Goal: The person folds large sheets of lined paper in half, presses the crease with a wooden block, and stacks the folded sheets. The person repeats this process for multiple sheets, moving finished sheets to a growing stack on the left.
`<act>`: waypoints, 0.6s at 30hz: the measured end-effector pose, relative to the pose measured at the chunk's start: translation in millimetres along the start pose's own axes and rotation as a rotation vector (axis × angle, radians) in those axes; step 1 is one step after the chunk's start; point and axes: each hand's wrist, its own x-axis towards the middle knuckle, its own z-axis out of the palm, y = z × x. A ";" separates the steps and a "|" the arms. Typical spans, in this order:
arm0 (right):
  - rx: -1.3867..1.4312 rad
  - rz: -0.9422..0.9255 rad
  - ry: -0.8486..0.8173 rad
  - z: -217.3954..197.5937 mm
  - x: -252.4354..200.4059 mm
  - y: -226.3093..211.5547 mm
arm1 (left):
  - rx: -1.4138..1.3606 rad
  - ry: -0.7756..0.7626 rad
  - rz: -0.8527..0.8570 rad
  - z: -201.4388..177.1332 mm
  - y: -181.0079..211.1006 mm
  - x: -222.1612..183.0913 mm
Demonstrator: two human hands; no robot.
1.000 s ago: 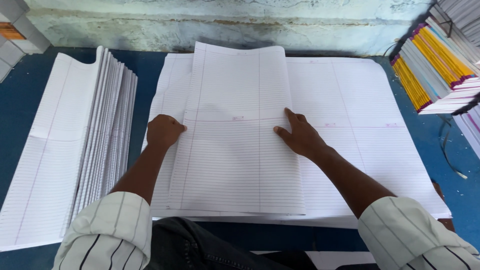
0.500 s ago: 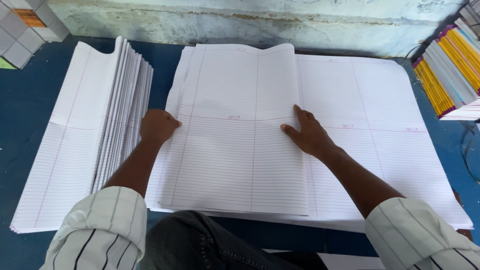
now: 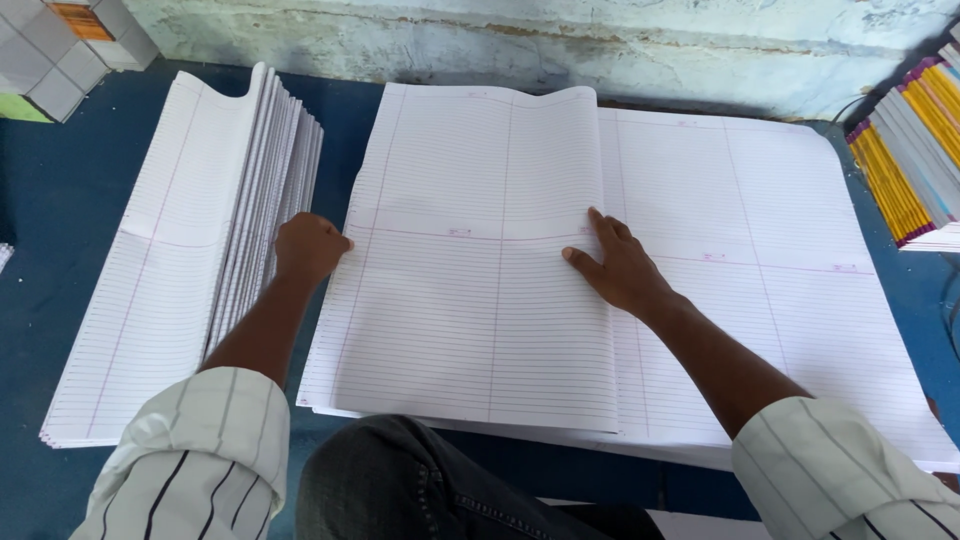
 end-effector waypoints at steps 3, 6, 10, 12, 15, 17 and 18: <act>-0.014 0.023 -0.012 0.4 0.5 -2.3 | 0.000 0.001 -0.007 -0.4 -1.7 0.2; -0.016 0.023 -0.007 0.2 0.0 -3.4 | -0.009 0.039 0.032 1.5 -2.4 -1.8; -0.006 0.025 -0.004 0.7 0.3 -4.2 | -0.032 0.017 -0.028 2.7 -0.8 -2.5; 0.017 0.043 -0.005 1.5 0.7 -3.5 | -0.066 0.046 -0.030 4.7 -0.7 -6.2; 0.098 0.004 0.043 5.4 1.0 -0.1 | -0.129 0.105 -0.043 7.9 -1.5 -12.4; 0.176 -0.013 0.084 7.7 3.3 2.4 | -0.165 0.147 -0.086 10.1 -1.3 -16.3; 0.215 -0.022 0.104 9.5 4.6 3.5 | -0.183 0.168 -0.107 10.7 -0.8 -17.8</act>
